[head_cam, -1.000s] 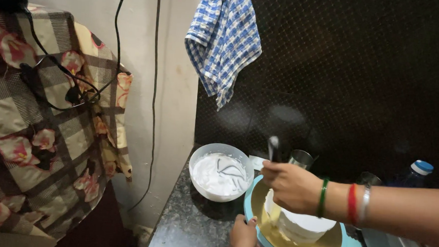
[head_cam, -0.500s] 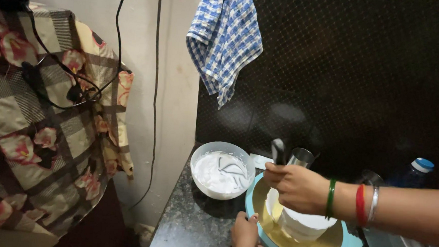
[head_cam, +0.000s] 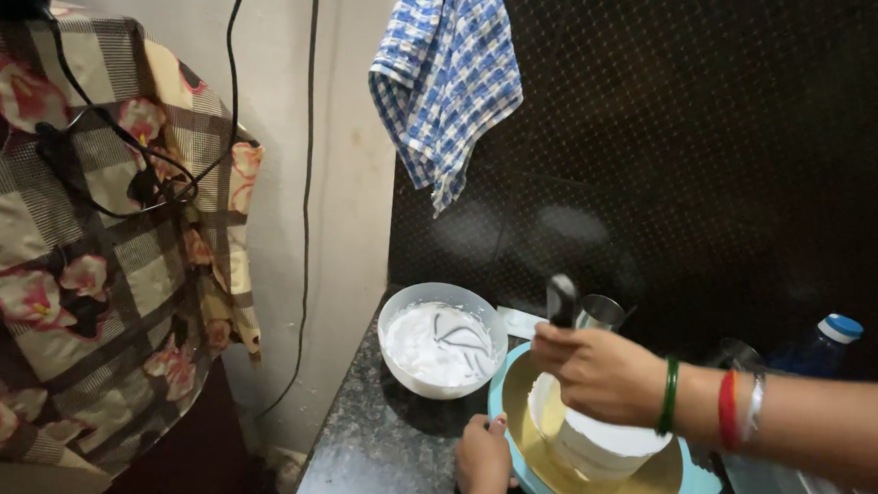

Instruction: The person spreads white frosting onto a cake on a rotating stand using a spatula. They repeatedly scoop more frosting from a bowl and apply it to the top and sides of the cake while turning the stand.

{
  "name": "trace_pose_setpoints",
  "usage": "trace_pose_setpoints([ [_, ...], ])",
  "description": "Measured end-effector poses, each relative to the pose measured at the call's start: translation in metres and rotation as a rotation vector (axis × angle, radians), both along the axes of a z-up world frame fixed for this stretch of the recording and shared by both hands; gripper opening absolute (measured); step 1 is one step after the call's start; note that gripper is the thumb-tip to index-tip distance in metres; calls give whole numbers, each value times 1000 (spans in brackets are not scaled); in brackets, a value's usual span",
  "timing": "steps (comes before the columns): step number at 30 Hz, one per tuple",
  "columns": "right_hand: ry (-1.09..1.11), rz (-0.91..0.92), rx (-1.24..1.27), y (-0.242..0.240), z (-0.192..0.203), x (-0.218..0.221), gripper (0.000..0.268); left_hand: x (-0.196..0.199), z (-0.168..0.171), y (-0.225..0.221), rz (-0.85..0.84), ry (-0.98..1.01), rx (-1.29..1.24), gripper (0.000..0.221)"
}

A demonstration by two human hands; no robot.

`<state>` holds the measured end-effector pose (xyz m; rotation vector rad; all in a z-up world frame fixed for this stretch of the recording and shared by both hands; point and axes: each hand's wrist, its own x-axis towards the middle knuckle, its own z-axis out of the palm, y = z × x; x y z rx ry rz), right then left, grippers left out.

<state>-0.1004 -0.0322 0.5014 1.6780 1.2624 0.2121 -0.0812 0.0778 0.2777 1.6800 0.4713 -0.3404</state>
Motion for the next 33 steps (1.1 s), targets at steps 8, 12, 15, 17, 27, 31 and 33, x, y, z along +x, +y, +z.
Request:
trace_pose_setpoints([
  [8,132,-207,102,13,27,11,31,31,-39,-7,59,-111,102,29],
  [12,125,-278,263,2,50,43,22,54,-83,-7,183,-30,-191,35],
  [15,-40,-485,315,9,45,75,18,63,-69,19,479,12,-498,49],
  [17,23,-657,365,26,34,94,20,64,-42,40,628,54,-614,52],
  [27,-36,-735,555,48,-54,194,23,106,-62,91,377,-403,149,61],
  [31,-28,-697,478,42,-64,220,24,118,-43,117,223,-380,235,60],
  [33,67,-757,467,29,-80,239,28,120,-33,125,122,-327,224,61],
])
